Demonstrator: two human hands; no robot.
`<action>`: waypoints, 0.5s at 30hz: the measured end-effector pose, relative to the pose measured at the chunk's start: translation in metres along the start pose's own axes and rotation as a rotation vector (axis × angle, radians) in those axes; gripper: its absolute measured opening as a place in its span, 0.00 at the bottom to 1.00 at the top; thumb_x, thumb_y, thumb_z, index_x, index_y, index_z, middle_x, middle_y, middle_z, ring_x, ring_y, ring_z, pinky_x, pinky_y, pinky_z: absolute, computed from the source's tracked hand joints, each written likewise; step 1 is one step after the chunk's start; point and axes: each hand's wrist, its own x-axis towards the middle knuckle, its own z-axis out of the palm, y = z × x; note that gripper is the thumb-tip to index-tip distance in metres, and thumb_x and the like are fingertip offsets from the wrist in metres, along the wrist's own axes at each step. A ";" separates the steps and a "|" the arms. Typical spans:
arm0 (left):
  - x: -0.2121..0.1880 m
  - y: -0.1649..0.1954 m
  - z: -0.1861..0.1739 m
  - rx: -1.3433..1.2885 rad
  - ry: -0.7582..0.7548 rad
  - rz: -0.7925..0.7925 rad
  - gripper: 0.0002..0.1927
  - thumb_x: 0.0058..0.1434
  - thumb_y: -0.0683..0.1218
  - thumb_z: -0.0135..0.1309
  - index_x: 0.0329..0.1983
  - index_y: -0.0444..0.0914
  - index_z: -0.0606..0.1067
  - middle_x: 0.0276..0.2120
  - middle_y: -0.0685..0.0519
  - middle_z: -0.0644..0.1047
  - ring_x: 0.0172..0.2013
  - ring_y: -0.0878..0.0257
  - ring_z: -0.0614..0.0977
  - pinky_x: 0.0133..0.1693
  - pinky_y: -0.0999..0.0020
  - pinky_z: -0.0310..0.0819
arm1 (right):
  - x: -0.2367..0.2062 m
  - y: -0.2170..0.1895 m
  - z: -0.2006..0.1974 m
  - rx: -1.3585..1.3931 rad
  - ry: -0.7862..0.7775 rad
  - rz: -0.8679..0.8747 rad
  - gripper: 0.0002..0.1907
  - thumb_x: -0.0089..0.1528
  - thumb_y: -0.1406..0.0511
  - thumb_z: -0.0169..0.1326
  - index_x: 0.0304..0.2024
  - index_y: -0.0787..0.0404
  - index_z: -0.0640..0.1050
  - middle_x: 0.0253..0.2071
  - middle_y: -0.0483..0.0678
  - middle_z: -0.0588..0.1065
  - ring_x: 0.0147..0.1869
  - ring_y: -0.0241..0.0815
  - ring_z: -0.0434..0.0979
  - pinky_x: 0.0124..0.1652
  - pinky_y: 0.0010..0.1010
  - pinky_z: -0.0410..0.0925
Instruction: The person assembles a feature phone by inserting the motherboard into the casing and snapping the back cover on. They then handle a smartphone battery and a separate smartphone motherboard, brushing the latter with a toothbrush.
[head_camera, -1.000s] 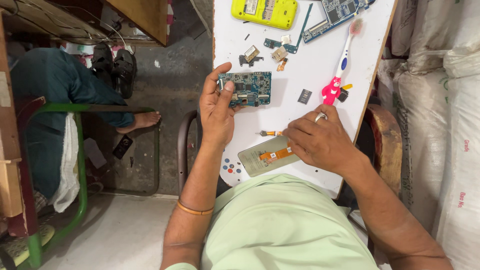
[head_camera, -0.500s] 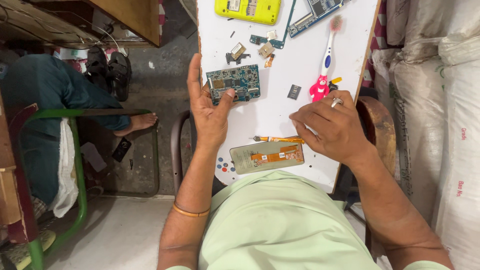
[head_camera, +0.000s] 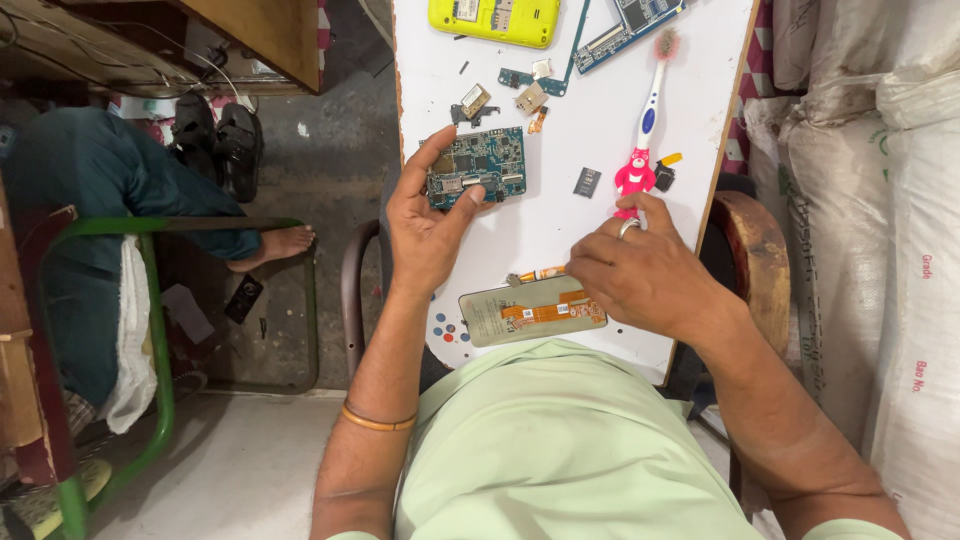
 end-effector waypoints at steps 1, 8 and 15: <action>0.000 0.001 0.000 0.015 -0.007 0.014 0.32 0.64 0.31 0.57 0.71 0.33 0.65 0.60 0.47 0.73 0.58 0.63 0.78 0.59 0.68 0.80 | -0.001 0.000 0.000 0.006 -0.006 -0.003 0.06 0.55 0.66 0.61 0.36 0.53 0.83 0.37 0.38 0.79 0.46 0.36 0.78 0.61 0.52 0.59; 0.002 0.005 0.003 -0.118 -0.021 -0.080 0.39 0.64 0.29 0.55 0.76 0.37 0.57 0.63 0.45 0.71 0.58 0.58 0.81 0.53 0.63 0.86 | 0.001 -0.002 -0.016 0.217 0.370 -0.010 0.06 0.60 0.68 0.67 0.38 0.55 0.83 0.37 0.38 0.77 0.37 0.38 0.75 0.54 0.43 0.64; 0.003 0.006 0.002 -0.134 0.038 -0.074 0.51 0.63 0.29 0.56 0.80 0.46 0.41 0.59 0.43 0.75 0.54 0.56 0.84 0.45 0.64 0.90 | -0.018 -0.079 -0.074 0.348 0.565 -0.399 0.09 0.58 0.69 0.68 0.39 0.57 0.80 0.36 0.40 0.76 0.36 0.41 0.73 0.46 0.36 0.70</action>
